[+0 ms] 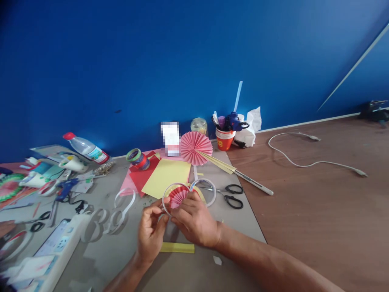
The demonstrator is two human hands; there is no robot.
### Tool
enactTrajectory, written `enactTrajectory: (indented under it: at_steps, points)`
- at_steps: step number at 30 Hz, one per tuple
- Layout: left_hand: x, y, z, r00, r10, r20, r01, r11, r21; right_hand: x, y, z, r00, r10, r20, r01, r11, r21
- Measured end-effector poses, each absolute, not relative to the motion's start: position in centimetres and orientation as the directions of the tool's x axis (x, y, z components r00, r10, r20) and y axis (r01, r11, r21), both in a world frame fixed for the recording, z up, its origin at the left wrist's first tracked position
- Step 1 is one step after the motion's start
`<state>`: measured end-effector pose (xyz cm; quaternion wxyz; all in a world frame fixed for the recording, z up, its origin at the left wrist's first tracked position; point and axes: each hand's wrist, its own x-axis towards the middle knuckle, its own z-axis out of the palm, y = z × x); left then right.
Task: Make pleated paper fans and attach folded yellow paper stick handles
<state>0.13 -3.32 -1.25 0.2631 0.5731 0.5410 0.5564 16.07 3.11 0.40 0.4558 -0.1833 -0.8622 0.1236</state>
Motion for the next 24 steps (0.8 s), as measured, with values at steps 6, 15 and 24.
enactTrajectory:
  at_steps: [6, 15, 24]
  points:
    - [-0.2, -3.0, -1.1, -0.201, 0.889, 0.411, 0.431, -0.296, 0.852, 16.3, 3.3, 0.1, -0.522, 0.454, 0.722, 0.26, 0.891, -0.372]
    - [-0.7, -2.9, 0.1, -0.1, 0.836, 0.54, 0.579, -0.392, 0.715, 16.4, 3.3, 0.6, -0.513, 0.446, 0.733, 0.33, 0.891, -0.311]
    - [-1.7, -2.3, 0.9, -0.242, 0.801, 0.548, 0.46, -0.403, 0.791, 17.1, 4.3, 1.1, -0.468, 0.476, 0.744, 0.341, 0.874, -0.345]
